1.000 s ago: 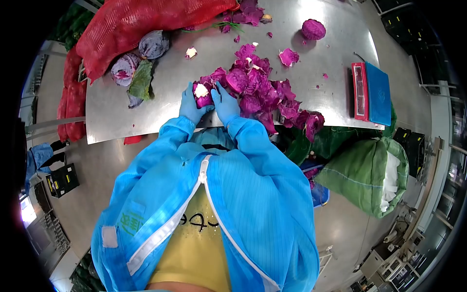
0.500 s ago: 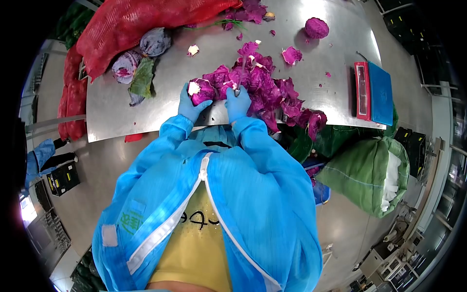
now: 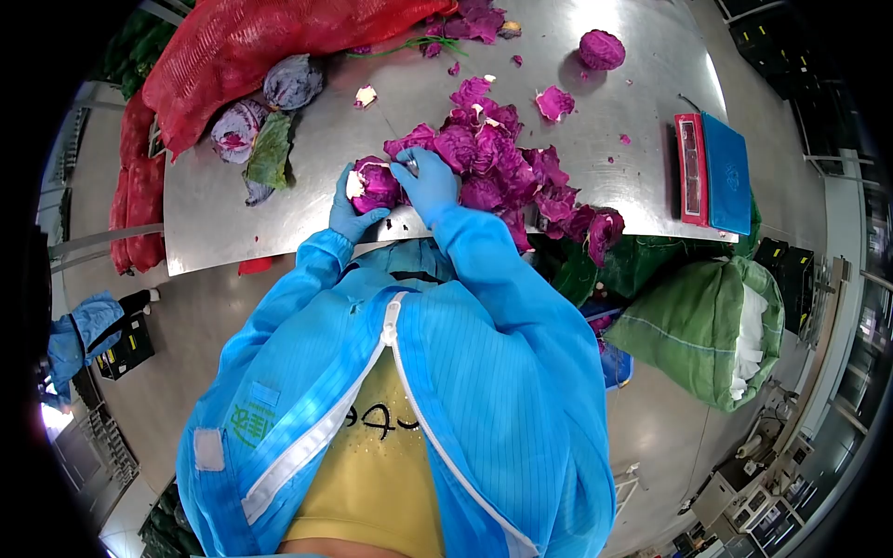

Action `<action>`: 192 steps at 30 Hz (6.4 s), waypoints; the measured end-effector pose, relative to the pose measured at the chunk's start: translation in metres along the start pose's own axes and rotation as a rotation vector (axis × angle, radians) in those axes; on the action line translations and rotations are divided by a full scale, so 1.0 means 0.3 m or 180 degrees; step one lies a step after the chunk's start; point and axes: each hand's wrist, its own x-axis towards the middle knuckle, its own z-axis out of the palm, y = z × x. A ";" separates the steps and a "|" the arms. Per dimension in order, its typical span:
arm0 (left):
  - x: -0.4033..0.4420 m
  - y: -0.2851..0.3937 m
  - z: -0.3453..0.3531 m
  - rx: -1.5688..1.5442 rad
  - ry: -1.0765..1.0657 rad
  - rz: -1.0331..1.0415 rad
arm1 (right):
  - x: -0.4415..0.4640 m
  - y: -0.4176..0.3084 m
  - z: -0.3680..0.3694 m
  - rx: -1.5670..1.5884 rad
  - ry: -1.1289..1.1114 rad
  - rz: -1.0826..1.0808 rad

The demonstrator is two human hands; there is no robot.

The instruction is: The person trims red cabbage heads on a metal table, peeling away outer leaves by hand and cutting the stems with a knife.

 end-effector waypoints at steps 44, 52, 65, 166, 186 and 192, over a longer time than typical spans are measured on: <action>0.054 0.058 -0.039 0.0195 -0.0471 -0.0078 | 0.028 0.018 -0.051 -0.1374 -0.1426 0.0701; 0.030 0.091 -0.066 -0.1273 -0.1311 -0.1315 | 0.080 -0.025 -0.128 -0.1998 -0.0401 0.0508; -0.018 0.051 -0.025 -0.0054 -0.0821 -0.0364 | -0.006 0.152 -0.082 0.0733 -0.1345 0.1247; -0.046 0.038 -0.009 0.0048 -0.0655 -0.0014 | -0.014 0.120 -0.004 -0.1578 -0.0020 -0.0118; -0.063 0.108 -0.033 -0.5312 -0.1908 -0.1831 | -0.065 0.009 -0.087 -0.0129 0.0742 0.0035; -0.072 0.145 -0.027 -0.4226 -0.1218 -0.1892 | -0.117 -0.109 -0.109 0.0919 -0.0972 0.0528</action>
